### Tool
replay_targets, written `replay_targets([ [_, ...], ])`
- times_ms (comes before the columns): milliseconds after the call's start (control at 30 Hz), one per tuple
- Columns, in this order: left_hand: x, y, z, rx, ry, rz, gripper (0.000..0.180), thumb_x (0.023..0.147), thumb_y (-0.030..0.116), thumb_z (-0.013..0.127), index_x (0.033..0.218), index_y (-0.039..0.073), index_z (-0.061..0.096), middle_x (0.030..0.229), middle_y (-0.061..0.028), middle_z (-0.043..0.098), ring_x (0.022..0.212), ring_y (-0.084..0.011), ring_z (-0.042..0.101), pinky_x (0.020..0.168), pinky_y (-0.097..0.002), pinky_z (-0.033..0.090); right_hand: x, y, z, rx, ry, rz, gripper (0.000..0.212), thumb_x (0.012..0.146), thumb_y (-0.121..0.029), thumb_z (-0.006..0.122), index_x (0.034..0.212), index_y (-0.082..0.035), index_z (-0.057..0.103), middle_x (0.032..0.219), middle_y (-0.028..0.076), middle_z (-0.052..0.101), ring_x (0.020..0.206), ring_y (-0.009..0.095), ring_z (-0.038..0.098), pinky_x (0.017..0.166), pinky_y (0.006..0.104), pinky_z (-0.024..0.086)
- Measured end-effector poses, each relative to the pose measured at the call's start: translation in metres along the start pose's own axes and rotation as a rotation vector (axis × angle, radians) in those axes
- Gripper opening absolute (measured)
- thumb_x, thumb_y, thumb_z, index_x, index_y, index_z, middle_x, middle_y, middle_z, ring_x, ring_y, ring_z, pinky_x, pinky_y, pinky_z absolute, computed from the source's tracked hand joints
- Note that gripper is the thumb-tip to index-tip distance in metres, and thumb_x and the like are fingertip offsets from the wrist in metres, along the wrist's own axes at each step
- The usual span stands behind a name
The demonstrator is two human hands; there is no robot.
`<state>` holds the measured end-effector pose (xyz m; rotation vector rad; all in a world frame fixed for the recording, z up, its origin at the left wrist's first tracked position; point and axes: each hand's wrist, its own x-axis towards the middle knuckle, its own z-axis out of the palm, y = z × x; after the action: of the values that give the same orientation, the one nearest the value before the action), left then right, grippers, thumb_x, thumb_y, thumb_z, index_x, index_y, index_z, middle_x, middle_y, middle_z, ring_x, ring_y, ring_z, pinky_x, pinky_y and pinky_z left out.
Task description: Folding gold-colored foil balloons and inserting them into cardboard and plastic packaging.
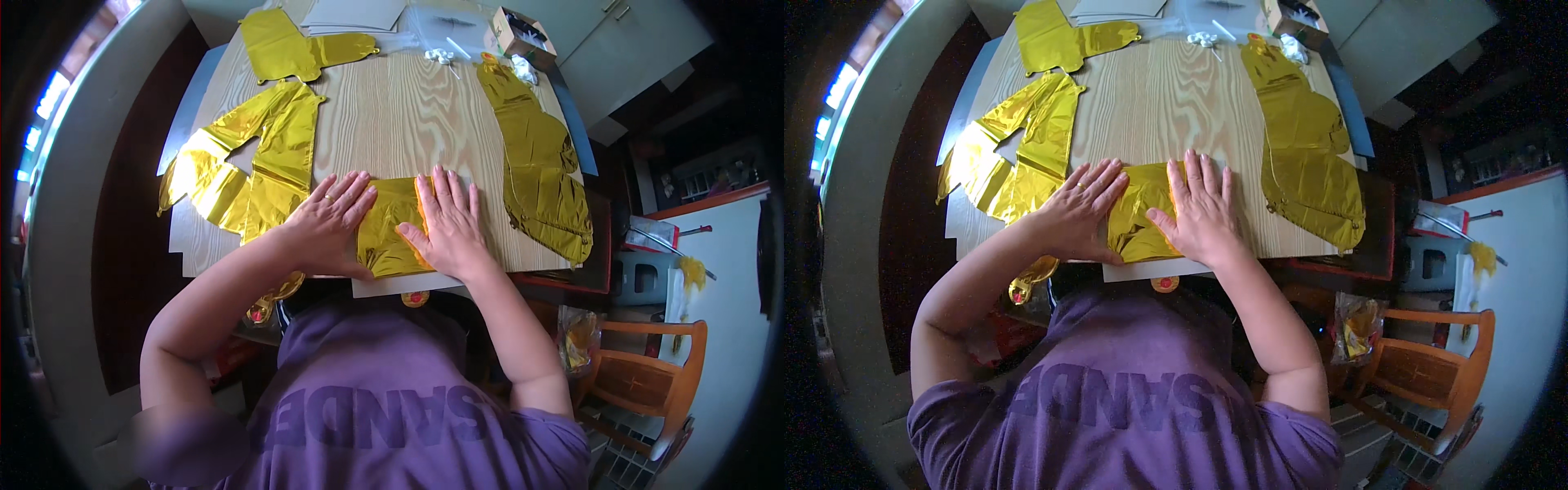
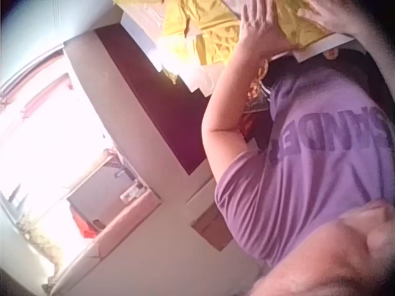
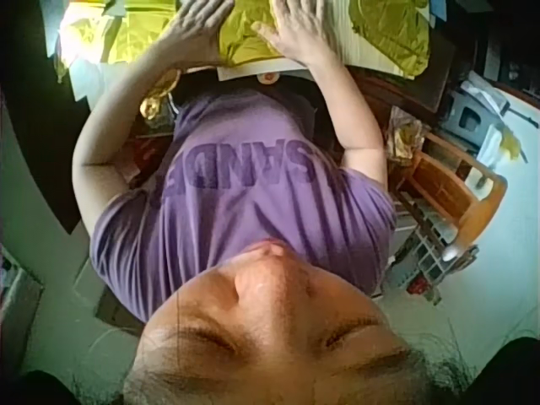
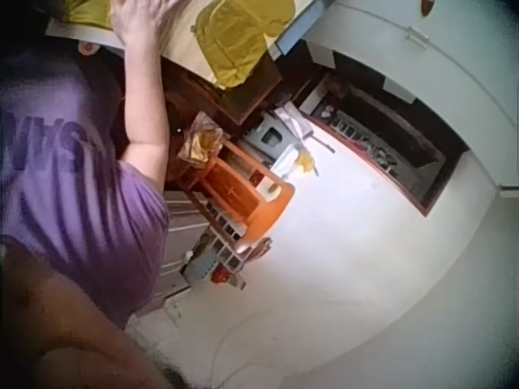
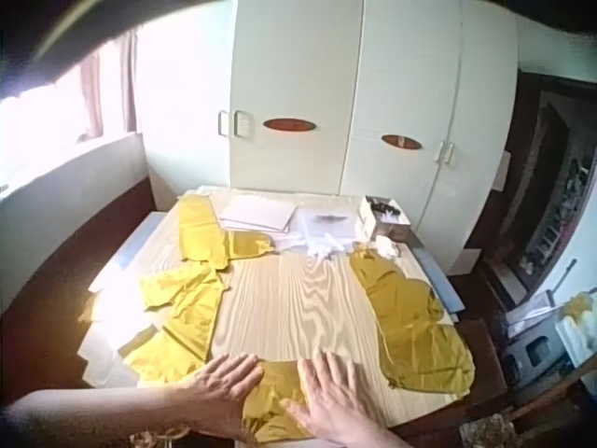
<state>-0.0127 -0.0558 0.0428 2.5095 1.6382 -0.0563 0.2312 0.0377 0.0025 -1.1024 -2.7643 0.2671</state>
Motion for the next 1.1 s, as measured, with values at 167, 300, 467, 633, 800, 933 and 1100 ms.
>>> replay_targets([
  [167, 0.026, 0.035, 0.006, -0.121, 0.202, -0.117, 0.102, 0.090, 0.074, 0.045, 0.151, -0.006, 0.035, 0.159, -0.0268, 0.029, 0.152, -0.0382, 0.021, 0.124, -0.0520, 0.013, 0.001, 0.008, -0.013, 0.304, 0.128, 0.003, 0.082, 0.100, -0.058, 0.047, 0.156, -0.002, 0.028, 0.160, 0.027, 0.026, 0.150, 0.040, 0.023, 0.122, 0.0532, 0.014],
  [300, 0.038, 0.036, 0.034, -0.104, 0.373, -0.118, 0.084, 0.092, 0.062, 0.056, 0.144, -0.003, 0.045, 0.150, -0.0246, 0.042, 0.143, -0.0394, 0.036, 0.119, -0.0517, 0.025, -0.025, 0.019, -0.040, 0.529, 0.524, 0.042, 0.033, 0.094, -0.022, 0.068, 0.114, 0.003, 0.062, 0.118, 0.022, 0.065, 0.110, 0.034, 0.064, 0.096, 0.0410, 0.050],
  [467, 0.044, 0.026, 0.020, -0.205, 0.404, -0.058, 0.070, 0.090, 0.055, 0.062, 0.130, -0.001, 0.052, 0.136, -0.0231, 0.049, 0.132, -0.0397, 0.044, 0.112, -0.0517, 0.033, -0.110, 0.010, -0.050, 0.547, 0.105, 0.505, 0.033, 0.096, -0.029, 0.067, 0.079, -0.001, 0.067, 0.069, 0.014, 0.068, 0.058, 0.021, 0.066, 0.054, 0.0332, 0.050],
  [633, 0.047, 0.024, 0.023, -0.207, 0.438, -0.071, 0.062, 0.090, 0.052, 0.063, 0.126, 0.003, 0.055, 0.134, -0.0214, 0.050, 0.128, -0.0401, 0.046, 0.107, -0.0514, 0.037, -0.126, 0.008, -0.015, 1.568, -0.034, 0.860, 0.035, 0.100, -0.035, 0.062, 0.095, -0.002, 0.069, 0.086, 0.014, 0.075, 0.066, 0.017, 0.070, 0.063, 0.0258, 0.053],
  [800, 0.049, 0.016, 0.018, -0.233, 0.393, -0.048, 0.060, 0.091, 0.051, 0.062, 0.127, 0.002, 0.055, 0.134, -0.0207, 0.052, 0.126, -0.0388, 0.049, 0.106, -0.0484, 0.040, -0.110, -0.012, -0.006, 1.800, 0.093, 0.863, 0.034, 0.100, -0.034, 0.062, 0.100, 0.000, 0.070, 0.088, 0.016, 0.076, 0.066, 0.017, 0.070, 0.062, 0.0257, 0.052],
  [933, 0.048, 0.016, 0.019, -0.229, 0.424, -0.035, 0.064, 0.091, 0.050, 0.062, 0.131, 0.000, 0.052, 0.134, -0.0212, 0.052, 0.127, -0.0391, 0.048, 0.108, -0.0491, 0.039, -0.109, -0.021, -0.010, 1.555, 0.169, 0.840, 0.032, 0.099, -0.031, 0.061, 0.097, 0.000, 0.070, 0.083, 0.017, 0.075, 0.062, 0.018, 0.070, 0.060, 0.0272, 0.053],
  [1100, 0.049, 0.016, 0.022, -0.236, 0.442, -0.020, 0.068, 0.091, 0.050, 0.062, 0.134, -0.001, 0.049, 0.135, -0.0222, 0.051, 0.128, -0.0406, 0.047, 0.109, -0.0501, 0.038, -0.126, -0.008, -0.013, 1.357, 0.292, 0.857, 0.027, 0.096, -0.026, 0.065, 0.095, 0.000, 0.068, 0.080, 0.017, 0.074, 0.060, 0.020, 0.070, 0.058, 0.0276, 0.052],
])
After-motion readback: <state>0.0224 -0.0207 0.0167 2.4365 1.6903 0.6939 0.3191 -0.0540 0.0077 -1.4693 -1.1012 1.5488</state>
